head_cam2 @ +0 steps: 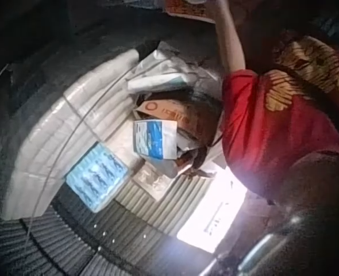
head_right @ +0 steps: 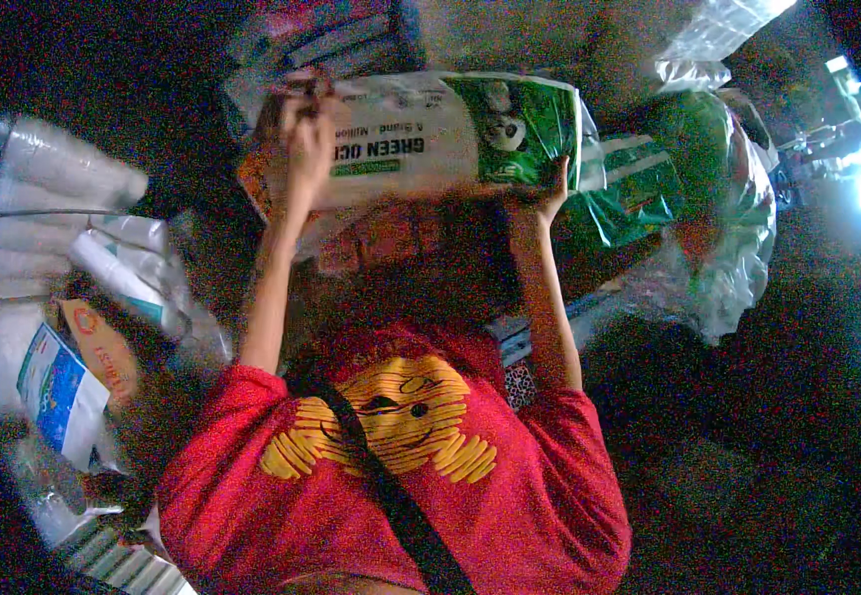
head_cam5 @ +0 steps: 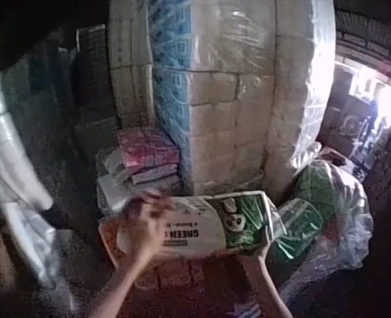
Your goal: Wiping down packages of paper towels and tissues with a cloth in a storage area.
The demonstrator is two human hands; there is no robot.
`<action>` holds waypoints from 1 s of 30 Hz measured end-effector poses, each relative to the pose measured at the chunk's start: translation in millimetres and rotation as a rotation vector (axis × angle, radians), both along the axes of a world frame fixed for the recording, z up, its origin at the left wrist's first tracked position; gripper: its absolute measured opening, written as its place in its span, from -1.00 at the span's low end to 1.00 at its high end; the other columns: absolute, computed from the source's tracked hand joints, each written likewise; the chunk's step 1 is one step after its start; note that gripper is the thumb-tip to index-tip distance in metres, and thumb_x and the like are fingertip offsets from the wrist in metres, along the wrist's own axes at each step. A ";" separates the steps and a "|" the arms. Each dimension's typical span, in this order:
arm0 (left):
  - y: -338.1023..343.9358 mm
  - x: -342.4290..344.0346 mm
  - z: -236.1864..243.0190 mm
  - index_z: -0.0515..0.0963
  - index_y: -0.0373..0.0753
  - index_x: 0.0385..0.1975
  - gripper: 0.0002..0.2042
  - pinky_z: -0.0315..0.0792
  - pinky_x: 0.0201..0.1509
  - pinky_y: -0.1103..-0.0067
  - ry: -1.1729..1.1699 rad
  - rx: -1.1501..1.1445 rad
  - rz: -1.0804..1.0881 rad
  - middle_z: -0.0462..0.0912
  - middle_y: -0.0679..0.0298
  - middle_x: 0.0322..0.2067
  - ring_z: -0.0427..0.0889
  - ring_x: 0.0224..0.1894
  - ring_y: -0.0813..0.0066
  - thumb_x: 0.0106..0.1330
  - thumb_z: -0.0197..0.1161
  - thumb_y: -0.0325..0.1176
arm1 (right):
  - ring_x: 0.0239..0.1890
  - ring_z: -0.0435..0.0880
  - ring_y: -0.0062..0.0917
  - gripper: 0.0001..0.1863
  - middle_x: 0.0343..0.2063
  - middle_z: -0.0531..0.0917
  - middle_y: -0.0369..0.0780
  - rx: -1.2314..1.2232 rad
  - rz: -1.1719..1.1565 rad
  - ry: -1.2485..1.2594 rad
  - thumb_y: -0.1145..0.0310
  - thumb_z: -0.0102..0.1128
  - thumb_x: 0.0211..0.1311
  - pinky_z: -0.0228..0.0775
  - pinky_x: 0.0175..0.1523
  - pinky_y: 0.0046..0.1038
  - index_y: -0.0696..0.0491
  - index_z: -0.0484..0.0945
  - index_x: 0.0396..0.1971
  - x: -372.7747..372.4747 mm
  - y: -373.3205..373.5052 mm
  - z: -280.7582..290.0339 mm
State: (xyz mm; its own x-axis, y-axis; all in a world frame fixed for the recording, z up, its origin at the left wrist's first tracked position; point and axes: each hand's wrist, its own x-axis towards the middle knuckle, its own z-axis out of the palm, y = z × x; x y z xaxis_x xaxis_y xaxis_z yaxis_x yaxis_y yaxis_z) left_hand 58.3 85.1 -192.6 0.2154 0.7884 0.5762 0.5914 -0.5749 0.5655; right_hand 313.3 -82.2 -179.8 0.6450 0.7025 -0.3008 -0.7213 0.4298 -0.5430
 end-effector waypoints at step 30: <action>-33.4 57.6 48.3 0.46 -0.12 -0.16 -0.71 0.16 0.00 0.03 0.350 0.235 0.266 0.36 0.14 -0.11 0.35 -0.09 0.11 0.07 0.08 -0.29 | -0.12 0.47 -0.20 -0.28 0.00 0.37 -0.06 0.063 0.259 0.131 -0.16 -0.19 0.03 0.42 -0.15 -0.29 0.08 0.23 0.08 47.8 17.8 -83.4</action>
